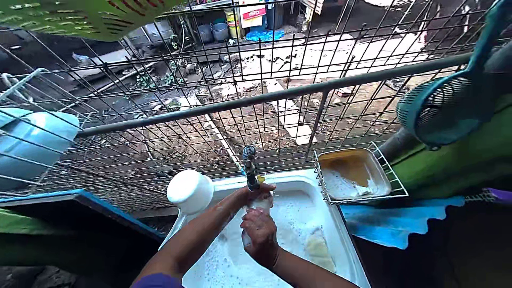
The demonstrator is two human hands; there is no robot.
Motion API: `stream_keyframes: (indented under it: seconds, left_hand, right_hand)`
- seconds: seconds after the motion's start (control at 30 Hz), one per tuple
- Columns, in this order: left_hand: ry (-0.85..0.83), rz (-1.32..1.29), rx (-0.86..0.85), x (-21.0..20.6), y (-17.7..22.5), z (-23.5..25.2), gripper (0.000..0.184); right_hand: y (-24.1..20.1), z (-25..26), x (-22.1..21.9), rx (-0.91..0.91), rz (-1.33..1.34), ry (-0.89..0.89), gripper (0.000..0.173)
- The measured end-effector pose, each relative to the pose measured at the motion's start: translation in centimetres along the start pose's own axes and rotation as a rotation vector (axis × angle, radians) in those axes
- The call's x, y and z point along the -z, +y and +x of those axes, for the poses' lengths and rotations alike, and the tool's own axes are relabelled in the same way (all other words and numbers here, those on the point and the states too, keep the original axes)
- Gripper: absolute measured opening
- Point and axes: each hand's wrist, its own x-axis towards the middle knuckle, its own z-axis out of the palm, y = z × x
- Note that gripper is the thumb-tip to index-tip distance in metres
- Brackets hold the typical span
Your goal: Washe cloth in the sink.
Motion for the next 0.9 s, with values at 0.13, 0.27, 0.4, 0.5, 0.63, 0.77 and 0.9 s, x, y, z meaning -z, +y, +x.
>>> stream_keyframes:
  seconds: [0.13,0.27,0.4,0.5,0.63,0.77,0.9]
  left_hand:
    - [0.038,0.242,0.243,-1.1,0.7,1.8,0.042]
    - [0.105,0.483,0.396,-2.0,0.6,2.8,0.041]
    - [0.187,0.686,0.460,-2.4,0.5,3.3,0.032]
    - [0.134,0.994,0.490,-2.7,0.1,3.9,0.037]
    - [0.074,1.201,0.489,-3.8,-1.4,5.7,0.037]
    - [0.242,0.807,0.384,0.4,-2.2,9.8,0.030]
    - [0.039,0.549,0.378,1.1,-2.2,11.8,0.033]
  right_hand:
    - [0.3,0.0,-1.2,0.156,-0.113,-0.199,0.011]
    - [-0.9,0.8,-2.1,0.076,-0.226,-0.595,0.010]
    - [-1.5,4.1,-2.0,-0.254,-0.044,-1.139,0.035]
    - [-0.5,2.1,-3.4,-0.514,0.222,-0.904,0.038]
    - [1.6,-0.6,-5.1,-0.746,0.416,-1.000,0.041]
    - [5.9,-0.3,-3.2,-0.310,0.058,-0.816,0.031]
    - [10.8,-4.4,0.6,-0.232,-0.023,-0.253,0.013]
